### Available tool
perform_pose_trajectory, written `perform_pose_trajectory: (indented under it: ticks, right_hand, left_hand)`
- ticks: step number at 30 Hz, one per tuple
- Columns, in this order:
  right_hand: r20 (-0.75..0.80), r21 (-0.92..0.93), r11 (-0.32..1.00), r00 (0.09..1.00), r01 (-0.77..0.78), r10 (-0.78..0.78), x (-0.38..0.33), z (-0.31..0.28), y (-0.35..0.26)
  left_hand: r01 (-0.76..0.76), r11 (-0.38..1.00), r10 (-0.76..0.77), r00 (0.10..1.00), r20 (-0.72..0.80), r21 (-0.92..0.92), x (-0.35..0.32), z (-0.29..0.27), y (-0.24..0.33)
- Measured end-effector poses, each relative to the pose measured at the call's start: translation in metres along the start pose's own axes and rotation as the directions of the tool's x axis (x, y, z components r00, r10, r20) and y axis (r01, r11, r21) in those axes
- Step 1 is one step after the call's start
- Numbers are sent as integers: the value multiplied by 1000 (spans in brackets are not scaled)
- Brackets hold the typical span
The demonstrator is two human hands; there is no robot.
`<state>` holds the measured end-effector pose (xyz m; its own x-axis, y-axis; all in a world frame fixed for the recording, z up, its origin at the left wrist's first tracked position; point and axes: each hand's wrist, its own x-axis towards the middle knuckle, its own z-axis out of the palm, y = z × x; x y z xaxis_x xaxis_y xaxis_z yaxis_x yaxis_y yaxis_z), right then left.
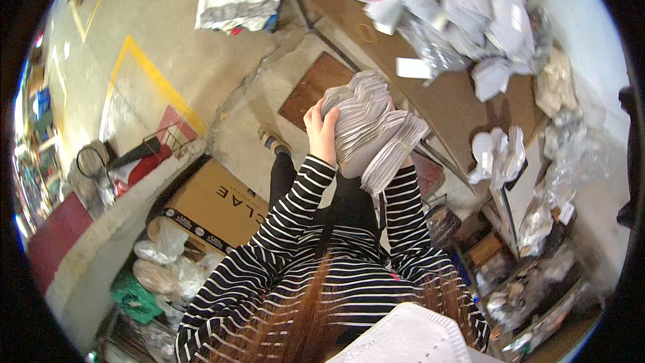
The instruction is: The person sorts folded white textile items on a table, bundles them, and places them into a large white sack. The person also writes on a small paper label and attaches it to a bundle.
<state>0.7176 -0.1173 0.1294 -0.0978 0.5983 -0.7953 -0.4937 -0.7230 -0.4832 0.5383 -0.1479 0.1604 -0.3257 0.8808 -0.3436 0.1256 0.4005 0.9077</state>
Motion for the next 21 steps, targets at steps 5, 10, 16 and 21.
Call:
perform_pose_trajectory:
  ticks: [5, 10, 16, 21]
  right_hand:
    - [82, -158, 987, 996, -32, 45, 19, 106, 70]
    - [120, -299, 950, 984, -88, 129, 30, 202, 148]
    - [122, -419, 896, 969, -148, 217, 49, 286, 210]
    - [127, -455, 878, 965, -148, 228, 83, 333, 225]
  left_hand:
    - [-175, 891, 252, 958, -135, 419, -4, -115, -49]
    - [-39, 982, 98, 943, -317, 187, -7, -233, -87]
    - [246, 820, -460, 821, -339, -517, 7, -339, -103]
    - [213, 770, -501, 786, -363, -601, 40, -362, -133]
